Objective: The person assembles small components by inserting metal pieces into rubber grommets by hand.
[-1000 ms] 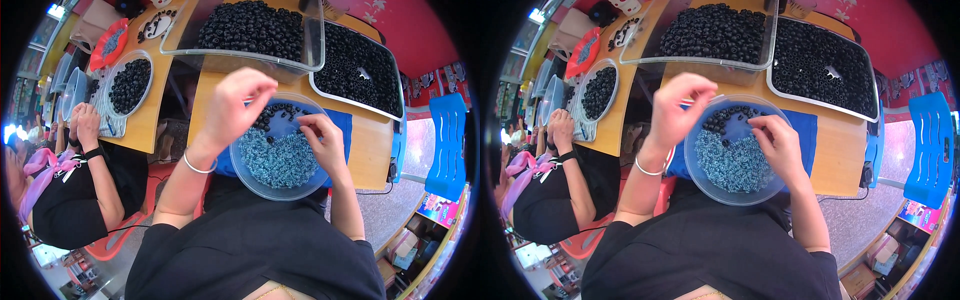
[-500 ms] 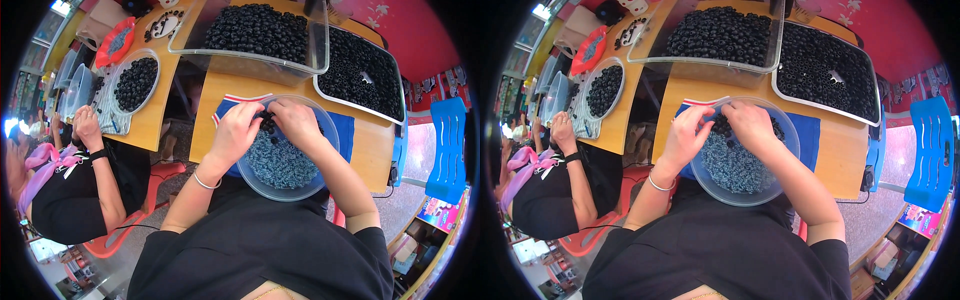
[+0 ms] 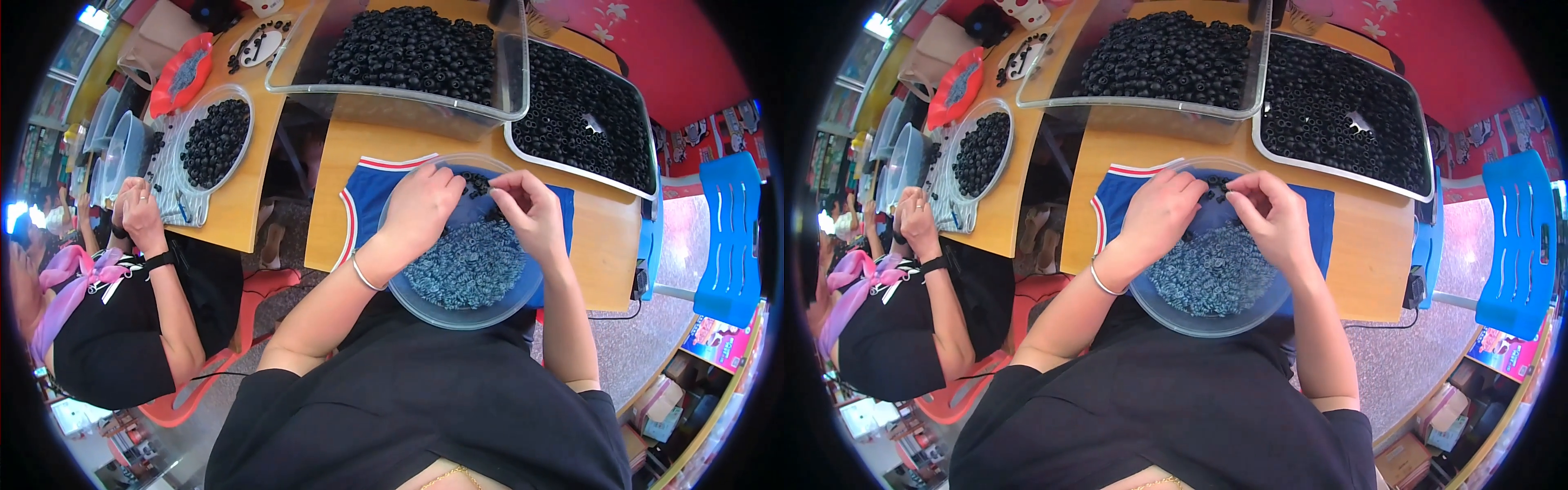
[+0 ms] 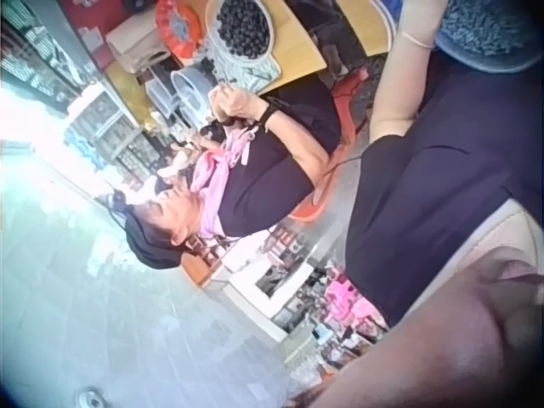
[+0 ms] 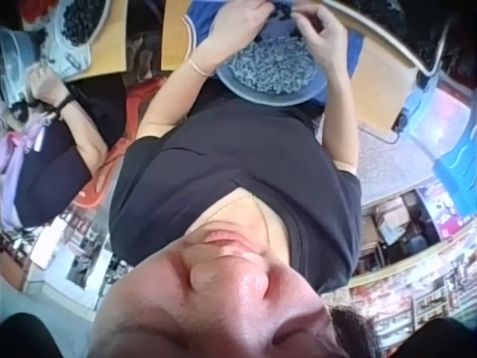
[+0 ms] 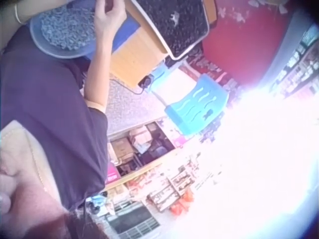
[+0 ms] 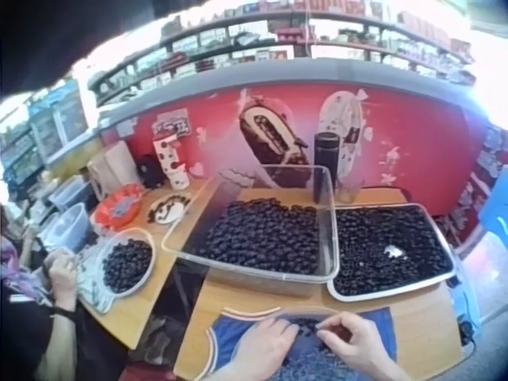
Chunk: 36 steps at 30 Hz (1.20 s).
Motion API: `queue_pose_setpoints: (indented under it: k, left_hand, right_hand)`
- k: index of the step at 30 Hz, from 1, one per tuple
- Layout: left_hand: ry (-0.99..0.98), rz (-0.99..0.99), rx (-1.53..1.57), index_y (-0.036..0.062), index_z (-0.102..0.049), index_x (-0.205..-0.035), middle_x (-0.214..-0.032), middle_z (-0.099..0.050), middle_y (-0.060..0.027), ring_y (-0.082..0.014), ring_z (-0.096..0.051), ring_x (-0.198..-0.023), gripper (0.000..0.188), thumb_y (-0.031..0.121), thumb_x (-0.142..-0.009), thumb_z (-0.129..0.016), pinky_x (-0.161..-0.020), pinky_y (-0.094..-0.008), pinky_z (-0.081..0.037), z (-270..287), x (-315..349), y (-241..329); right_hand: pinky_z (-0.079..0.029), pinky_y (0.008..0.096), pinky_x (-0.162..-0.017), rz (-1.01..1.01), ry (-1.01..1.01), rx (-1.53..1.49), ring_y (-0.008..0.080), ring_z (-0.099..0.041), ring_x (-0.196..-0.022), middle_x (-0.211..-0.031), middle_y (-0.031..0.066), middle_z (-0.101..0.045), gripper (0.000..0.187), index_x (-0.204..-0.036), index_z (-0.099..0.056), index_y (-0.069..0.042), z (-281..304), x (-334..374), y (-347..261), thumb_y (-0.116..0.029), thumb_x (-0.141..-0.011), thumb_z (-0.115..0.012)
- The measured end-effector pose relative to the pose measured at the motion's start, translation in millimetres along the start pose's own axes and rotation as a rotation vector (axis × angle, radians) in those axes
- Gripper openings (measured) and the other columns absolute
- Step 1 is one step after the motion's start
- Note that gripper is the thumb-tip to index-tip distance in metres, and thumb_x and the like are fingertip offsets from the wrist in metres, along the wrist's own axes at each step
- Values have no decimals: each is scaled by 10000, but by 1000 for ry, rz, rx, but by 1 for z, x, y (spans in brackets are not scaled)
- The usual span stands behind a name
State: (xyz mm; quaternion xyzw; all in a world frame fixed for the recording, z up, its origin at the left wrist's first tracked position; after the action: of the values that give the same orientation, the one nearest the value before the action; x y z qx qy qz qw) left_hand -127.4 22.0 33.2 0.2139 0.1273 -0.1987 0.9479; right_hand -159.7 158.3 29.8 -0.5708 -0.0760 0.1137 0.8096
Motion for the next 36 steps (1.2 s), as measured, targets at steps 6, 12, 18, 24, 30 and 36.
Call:
queue_pose_setpoints:
  k: [6, 12, 18, 24, 30, 36]
  left_hand:
    - [1, 17, 72, 27, -623, -964, -918, -632, -82, -253, -628, -870, 209, 19, -759, -662, -746, -332, -511, 5, -6, 3]
    - [-62, 555, 1843, 2, -584, -1092, -1046, -642, -96, -173, -650, -932, 185, 30, -909, -589, -817, -263, -529, -5, 28, -16]
    - [-6, 568, 2039, 10, -590, -1074, -1004, -643, -75, -165, -650, -914, 172, 28, -903, -605, -784, -255, -533, -9, 44, -12]
    - [11, 581, 2039, 23, -597, -1043, -969, -640, -56, -146, -642, -896, 143, 32, -901, -612, -782, -246, -529, -18, 47, -9]
    - [-5, 615, 2094, 32, -592, -1058, -1006, -642, -75, -151, -642, -898, 148, 38, -911, -600, -791, -245, -528, -23, 50, -8]
    - [9, 666, 2173, 25, -576, -1096, -1073, -633, -125, -135, -637, -913, 193, 50, -906, -607, -816, -236, -541, -27, 55, -15]
  right_hand:
    - [-436, 176, -587, -42, 32, -124, 20, -536, -662, -750, -26, -609, 90, -927, -644, -13, 7, 15, 11, -49, -846, -658]
    - [-446, 170, -595, 1, 35, -314, 23, -552, -678, -809, -16, -624, 85, -931, -643, -11, 1, 20, -11, -13, -847, -642]
    - [-449, 197, -543, 295, -3, -97, 62, -565, -624, -859, 45, -642, 162, -881, -691, -34, -17, 24, -61, 43, -741, -718]
    - [-433, 199, -519, 361, -39, -29, 59, -537, -605, -837, 31, -613, 188, -884, -693, -46, -26, 28, -61, 33, -721, -742]
    - [-417, 205, -523, 204, -53, -41, 66, -518, -586, -796, 17, -609, 204, -910, -688, -52, -24, 25, -59, 16, -724, -739]
    - [-465, 275, -566, 220, 33, 218, 169, -582, -619, -818, 80, -639, 141, -921, -673, -44, -7, 4, -35, -3, -786, -669]
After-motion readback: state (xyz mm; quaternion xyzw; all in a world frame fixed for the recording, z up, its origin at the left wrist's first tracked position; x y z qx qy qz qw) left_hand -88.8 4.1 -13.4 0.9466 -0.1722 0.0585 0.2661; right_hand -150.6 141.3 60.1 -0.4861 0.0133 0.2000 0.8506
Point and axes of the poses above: each hand's wrist, its own x-axis away from the middle knuckle, its own z-axis out of the back of the hand, y = z × x, the point moved 9 cm from there along -x, towards the middle knuckle
